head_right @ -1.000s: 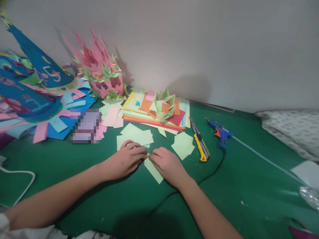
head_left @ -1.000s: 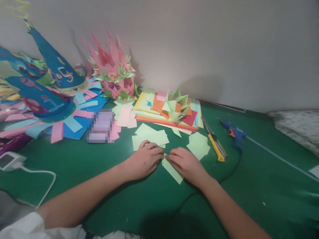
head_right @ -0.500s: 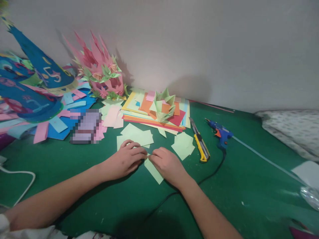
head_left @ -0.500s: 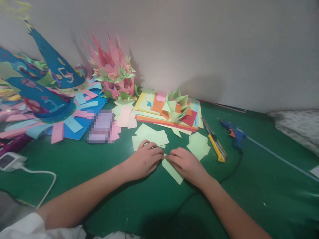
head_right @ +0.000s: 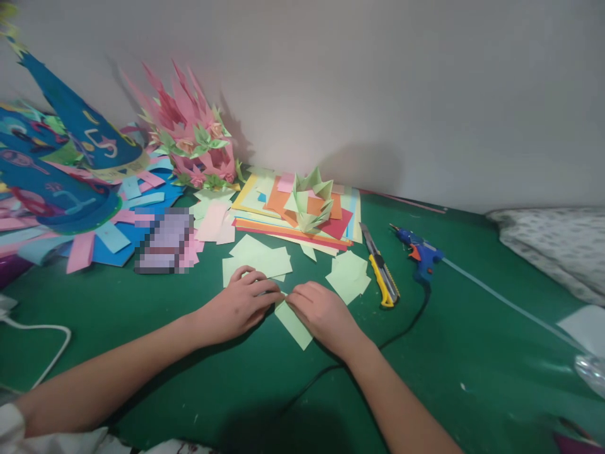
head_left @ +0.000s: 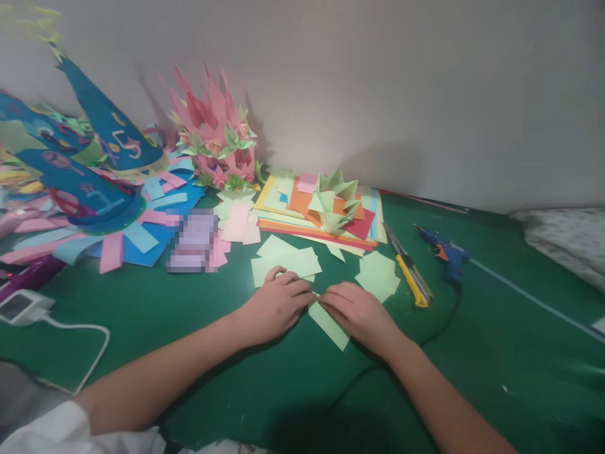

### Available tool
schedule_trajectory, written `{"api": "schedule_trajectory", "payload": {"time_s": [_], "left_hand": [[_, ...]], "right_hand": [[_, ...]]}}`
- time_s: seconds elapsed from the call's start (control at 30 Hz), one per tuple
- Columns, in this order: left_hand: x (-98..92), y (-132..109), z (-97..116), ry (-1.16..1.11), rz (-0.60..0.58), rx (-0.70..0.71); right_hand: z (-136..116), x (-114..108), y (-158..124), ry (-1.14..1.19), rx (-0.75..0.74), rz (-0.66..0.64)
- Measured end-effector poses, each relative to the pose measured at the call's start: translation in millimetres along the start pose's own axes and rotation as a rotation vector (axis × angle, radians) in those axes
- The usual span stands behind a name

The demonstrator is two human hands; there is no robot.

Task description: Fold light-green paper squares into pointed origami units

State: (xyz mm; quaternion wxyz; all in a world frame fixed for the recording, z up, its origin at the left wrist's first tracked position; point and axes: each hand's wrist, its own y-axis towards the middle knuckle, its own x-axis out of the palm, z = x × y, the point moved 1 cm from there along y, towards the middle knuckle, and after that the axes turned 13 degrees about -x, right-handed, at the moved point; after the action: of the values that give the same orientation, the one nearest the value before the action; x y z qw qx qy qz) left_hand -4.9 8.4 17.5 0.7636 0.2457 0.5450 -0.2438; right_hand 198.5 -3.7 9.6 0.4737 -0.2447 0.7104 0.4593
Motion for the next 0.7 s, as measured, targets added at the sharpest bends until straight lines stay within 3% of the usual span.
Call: {"api": "schedule_trajectory", "payload": {"time_s": [0.7], "left_hand": [[2.0, 0, 1, 0.032, 0.002, 0.010]], "right_hand": [[1, -3, -7, -0.131, -0.036, -0.084]]}}
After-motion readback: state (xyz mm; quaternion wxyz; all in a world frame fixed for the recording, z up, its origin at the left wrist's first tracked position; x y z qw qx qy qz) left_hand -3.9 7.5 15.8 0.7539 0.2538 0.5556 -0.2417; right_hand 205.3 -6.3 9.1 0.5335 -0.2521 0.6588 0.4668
